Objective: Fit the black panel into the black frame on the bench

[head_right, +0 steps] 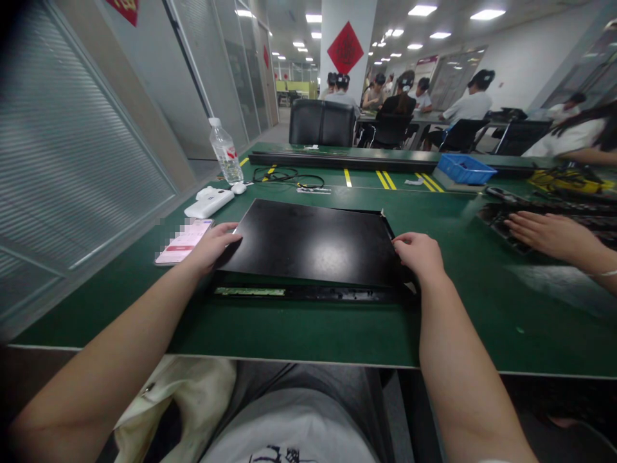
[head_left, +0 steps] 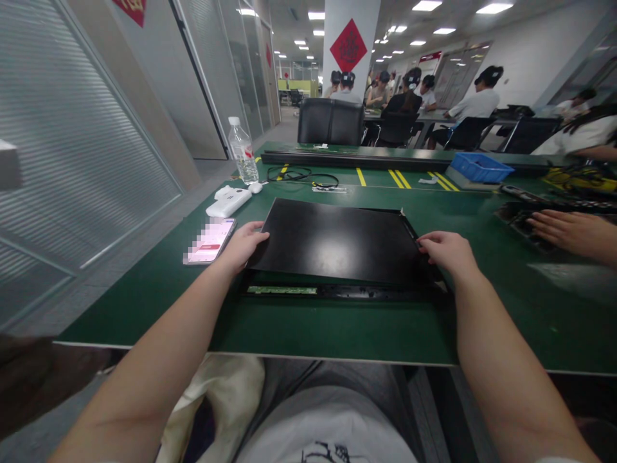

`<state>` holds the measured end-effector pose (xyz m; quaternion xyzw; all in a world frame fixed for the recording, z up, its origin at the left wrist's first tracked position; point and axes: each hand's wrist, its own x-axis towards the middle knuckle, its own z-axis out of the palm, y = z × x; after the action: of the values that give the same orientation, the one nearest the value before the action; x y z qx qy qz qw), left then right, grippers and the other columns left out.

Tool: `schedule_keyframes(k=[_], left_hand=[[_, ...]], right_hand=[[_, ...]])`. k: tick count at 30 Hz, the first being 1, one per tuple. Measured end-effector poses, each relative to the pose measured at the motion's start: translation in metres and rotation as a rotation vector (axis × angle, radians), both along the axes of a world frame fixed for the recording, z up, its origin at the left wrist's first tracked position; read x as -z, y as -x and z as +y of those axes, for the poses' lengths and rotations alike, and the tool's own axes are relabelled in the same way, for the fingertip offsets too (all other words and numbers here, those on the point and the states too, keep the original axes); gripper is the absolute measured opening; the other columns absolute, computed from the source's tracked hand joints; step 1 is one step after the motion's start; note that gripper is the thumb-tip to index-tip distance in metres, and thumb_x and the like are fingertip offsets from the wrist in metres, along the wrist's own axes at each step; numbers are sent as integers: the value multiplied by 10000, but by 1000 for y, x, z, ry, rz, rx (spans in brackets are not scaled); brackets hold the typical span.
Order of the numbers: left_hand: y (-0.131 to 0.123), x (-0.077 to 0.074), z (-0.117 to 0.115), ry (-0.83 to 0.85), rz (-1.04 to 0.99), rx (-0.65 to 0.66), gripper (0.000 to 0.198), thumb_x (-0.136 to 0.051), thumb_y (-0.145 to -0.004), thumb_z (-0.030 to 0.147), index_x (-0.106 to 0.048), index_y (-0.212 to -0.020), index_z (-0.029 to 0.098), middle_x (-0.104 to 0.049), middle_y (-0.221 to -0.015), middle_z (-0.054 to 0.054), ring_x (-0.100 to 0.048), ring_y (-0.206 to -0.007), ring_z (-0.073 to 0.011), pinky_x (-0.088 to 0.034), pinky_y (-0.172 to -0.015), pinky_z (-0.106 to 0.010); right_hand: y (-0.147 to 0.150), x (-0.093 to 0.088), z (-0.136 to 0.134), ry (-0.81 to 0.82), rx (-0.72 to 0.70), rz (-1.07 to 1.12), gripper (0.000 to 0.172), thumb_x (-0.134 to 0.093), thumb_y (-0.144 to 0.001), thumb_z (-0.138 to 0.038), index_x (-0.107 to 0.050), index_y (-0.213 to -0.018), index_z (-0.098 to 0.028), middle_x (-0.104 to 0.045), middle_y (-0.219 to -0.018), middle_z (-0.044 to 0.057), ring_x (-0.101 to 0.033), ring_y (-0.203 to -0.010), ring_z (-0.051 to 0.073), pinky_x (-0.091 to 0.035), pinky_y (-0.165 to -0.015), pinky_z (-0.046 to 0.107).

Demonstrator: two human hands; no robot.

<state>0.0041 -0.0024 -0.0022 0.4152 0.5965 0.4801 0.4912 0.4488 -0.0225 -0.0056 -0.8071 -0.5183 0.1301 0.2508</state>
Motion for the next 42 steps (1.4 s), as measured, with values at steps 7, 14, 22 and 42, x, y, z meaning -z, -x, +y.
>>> schedule_keyframes(k=[7,14,22,42], left_hand=[[-5,-4,-3,3,6,-4,450,-615,-800,63,-651,-1247,103,-747,-736,-34,-673,-552,-172,-573,-615,-288],[-6,-6,-4,9,10,-27,407,-622,-807,61,-667,-1206,123,-739,-707,-22,-673,-554,-173,-575,-597,-283],[-8,-8,-6,2,22,-36,423,-633,-793,65,-672,-1211,111,-745,-718,-31,-687,-569,-182,-572,-592,-281],[-8,-9,-6,8,59,-42,411,-629,-792,62,-689,-1194,124,-752,-737,-37,-692,-579,-187,-584,-615,-288]], right_hand=[[-1,0,1,-3,8,10,256,-616,-808,-254,-811,-964,-201,-778,-803,46,-645,-506,155,-515,-617,291],[2,-4,-1,-2,17,20,226,-626,-797,-242,-812,-921,-207,-769,-779,42,-636,-497,156,-524,-625,299],[2,-4,-1,8,10,22,249,-621,-800,-238,-815,-954,-213,-775,-814,41,-643,-511,155,-518,-620,299],[0,-2,1,19,2,27,231,-616,-829,-250,-807,-952,-207,-785,-839,44,-644,-512,145,-493,-577,279]])
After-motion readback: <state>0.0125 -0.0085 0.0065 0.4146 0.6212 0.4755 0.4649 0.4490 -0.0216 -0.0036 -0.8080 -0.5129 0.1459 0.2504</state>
